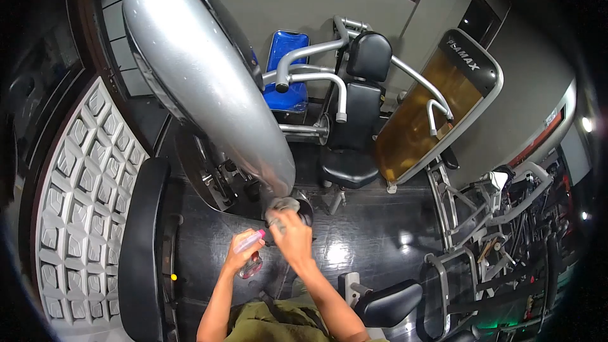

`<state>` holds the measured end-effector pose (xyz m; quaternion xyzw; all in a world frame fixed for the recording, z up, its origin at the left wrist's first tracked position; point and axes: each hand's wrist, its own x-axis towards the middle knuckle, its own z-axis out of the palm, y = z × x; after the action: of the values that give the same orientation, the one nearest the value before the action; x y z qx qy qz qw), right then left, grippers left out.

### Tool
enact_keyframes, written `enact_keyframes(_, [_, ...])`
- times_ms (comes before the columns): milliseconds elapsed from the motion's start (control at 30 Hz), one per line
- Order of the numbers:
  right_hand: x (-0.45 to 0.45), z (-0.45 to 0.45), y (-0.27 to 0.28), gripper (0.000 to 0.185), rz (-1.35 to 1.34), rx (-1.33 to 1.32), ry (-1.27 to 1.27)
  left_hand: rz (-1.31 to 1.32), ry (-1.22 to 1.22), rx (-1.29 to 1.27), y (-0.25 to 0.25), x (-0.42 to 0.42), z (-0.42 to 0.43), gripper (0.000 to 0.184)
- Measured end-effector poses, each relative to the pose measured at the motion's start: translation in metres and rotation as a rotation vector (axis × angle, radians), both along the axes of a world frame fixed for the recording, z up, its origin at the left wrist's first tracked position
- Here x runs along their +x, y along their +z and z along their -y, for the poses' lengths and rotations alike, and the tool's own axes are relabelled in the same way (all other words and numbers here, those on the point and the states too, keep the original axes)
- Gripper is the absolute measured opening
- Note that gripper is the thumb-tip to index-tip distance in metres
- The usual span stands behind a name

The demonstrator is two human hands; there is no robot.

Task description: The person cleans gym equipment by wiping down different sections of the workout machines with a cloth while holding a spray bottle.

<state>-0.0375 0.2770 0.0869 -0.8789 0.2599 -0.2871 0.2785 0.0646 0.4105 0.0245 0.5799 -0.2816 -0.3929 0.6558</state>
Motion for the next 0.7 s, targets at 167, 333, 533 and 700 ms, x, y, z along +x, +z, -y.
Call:
enact_keyframes(167, [-0.005,-0.011,-0.006,0.029,-0.150,-0.066,0.205,-0.081,0.049,0.014,0.000,0.002,-0.018,0.012])
enact_keyframes(333, [0.010,0.002,0.013,0.034,-0.071,-0.316,0.141,-0.124,0.104,0.010,-0.009,0.006,-0.041,0.015])
enact_keyframes(533, [-0.001,0.001,0.014,0.038,-0.085,-0.224,0.069,-0.121,0.151,-0.012,-0.011,0.012,-0.055,0.016])
enact_keyframes(700, [-0.027,-0.009,0.017,0.035,-0.192,-0.094,0.053,-0.113,0.166,-0.018,-0.006,0.016,-0.060,0.014])
